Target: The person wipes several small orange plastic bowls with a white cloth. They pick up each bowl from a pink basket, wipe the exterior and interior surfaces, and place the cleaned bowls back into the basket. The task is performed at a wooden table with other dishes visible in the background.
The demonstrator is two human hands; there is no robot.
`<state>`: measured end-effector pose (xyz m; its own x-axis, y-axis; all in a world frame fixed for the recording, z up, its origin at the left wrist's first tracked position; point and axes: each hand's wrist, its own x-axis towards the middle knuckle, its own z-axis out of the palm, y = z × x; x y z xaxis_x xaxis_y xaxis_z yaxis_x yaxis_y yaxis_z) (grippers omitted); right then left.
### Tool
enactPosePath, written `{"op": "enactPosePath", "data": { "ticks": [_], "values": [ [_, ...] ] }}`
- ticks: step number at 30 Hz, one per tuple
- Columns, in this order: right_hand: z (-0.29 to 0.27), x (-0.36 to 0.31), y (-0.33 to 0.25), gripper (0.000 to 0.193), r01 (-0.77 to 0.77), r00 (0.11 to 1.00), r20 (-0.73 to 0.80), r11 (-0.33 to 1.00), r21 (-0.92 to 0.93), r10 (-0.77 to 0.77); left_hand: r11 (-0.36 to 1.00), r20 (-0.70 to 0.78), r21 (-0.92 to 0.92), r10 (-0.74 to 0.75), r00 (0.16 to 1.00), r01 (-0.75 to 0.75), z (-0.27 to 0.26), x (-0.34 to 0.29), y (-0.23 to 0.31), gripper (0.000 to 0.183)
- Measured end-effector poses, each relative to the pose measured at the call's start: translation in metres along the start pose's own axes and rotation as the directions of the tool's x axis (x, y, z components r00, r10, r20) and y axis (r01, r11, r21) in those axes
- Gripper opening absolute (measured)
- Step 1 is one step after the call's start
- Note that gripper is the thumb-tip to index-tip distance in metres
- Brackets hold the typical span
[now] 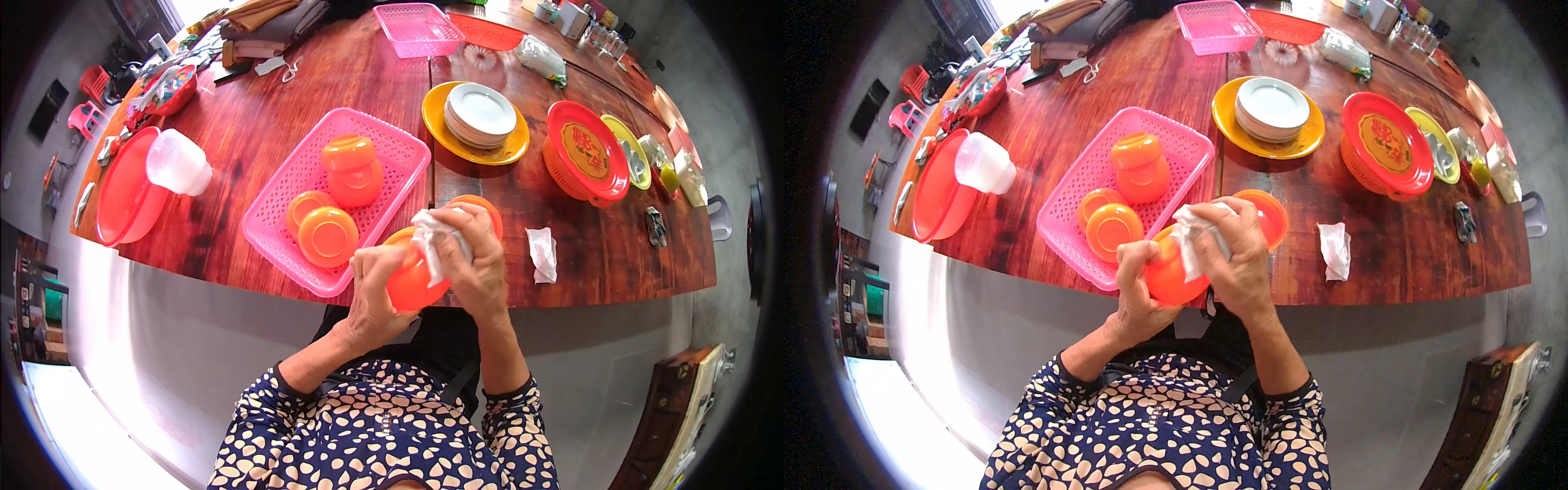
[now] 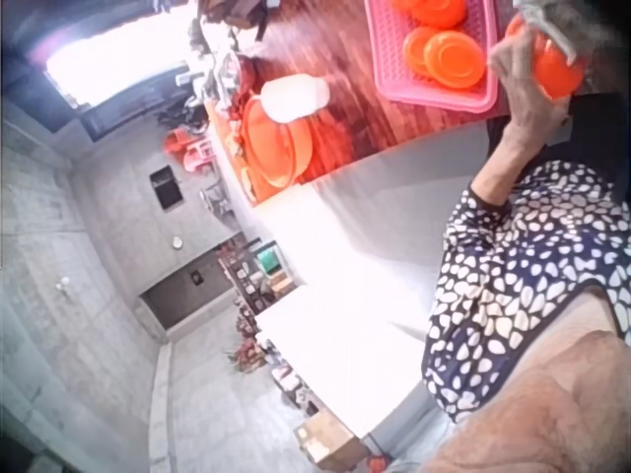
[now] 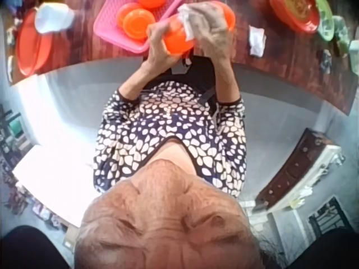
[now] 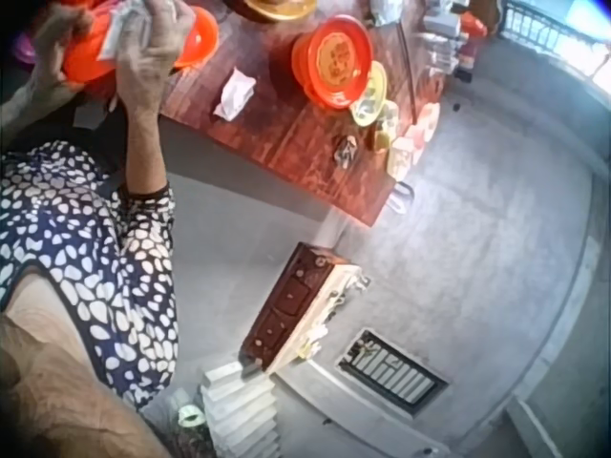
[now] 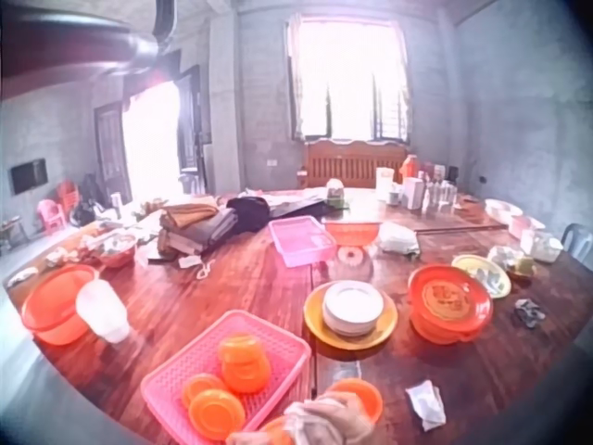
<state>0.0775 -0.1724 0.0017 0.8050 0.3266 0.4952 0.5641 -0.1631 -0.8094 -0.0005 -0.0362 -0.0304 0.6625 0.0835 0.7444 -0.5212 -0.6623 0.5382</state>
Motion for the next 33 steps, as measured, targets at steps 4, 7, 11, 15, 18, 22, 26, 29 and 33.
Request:
{"op": "enactPosePath", "data": {
  "ticks": [4, 7, 11, 15, 18, 22, 26, 29, 33],
  "values": [
    [0.004, -0.005, -0.003, 0.036, -0.442, 0.871, 0.215, 0.512, 0.737, 0.442, 0.981, 0.06, 0.094, 0.164, 0.985, -0.169, -0.003, -0.004, -0.01, 0.081],
    [0.008, -0.005, 0.006, 0.038, -0.304, 0.879, 0.106, 0.376, 0.876, 0.465, 0.98, 0.191, 0.108, 0.145, 0.971, -0.168, -0.008, -0.001, -0.002, 0.084],
    [0.003, -0.002, 0.012, 0.039, -0.201, 0.895, 0.058, 0.283, 0.938, 0.443, 0.995, 0.154, -0.056, 0.091, 0.984, -0.083, -0.01, 0.009, 0.006, 0.093],
    [-0.002, -0.004, 0.016, 0.039, -0.22, 0.859, 0.083, 0.218, 0.951, 0.504, 0.709, 0.07, -0.493, -0.546, 0.835, 0.505, -0.011, 0.016, -0.001, 0.087],
    [0.002, -0.004, 0.013, 0.037, -0.214, 0.91, 0.152, 0.122, 0.969, 0.387, -0.372, 0.666, -0.742, -0.503, 0.55, 0.557, -0.017, 0.012, -0.019, 0.06],
    [0.0, -0.006, 0.015, 0.033, -0.194, 0.922, 0.029, 0.395, 0.898, 0.387, -0.46, 0.726, -0.687, -0.405, 0.556, 0.563, -0.018, 0.016, -0.007, 0.051],
    [-0.009, -0.007, 0.011, 0.03, -0.272, 0.949, 0.045, 0.741, 0.614, 0.311, -0.136, 0.636, -0.729, -0.497, 0.59, 0.671, -0.018, 0.018, 0.004, 0.045],
    [-0.01, -0.006, -0.005, 0.038, -0.086, 0.996, 0.038, 0.95, 0.3, 0.078, 0.038, 0.568, -0.721, -0.541, 0.62, 0.692, -0.01, 0.012, 0.005, 0.043],
    [0.001, -0.011, -0.042, 0.035, 0.308, 0.95, 0.098, 0.942, -0.135, -0.296, 0.102, 0.482, -0.804, -0.462, 0.744, 0.585, -0.012, 0.004, 0.001, 0.043]
  ]
}}
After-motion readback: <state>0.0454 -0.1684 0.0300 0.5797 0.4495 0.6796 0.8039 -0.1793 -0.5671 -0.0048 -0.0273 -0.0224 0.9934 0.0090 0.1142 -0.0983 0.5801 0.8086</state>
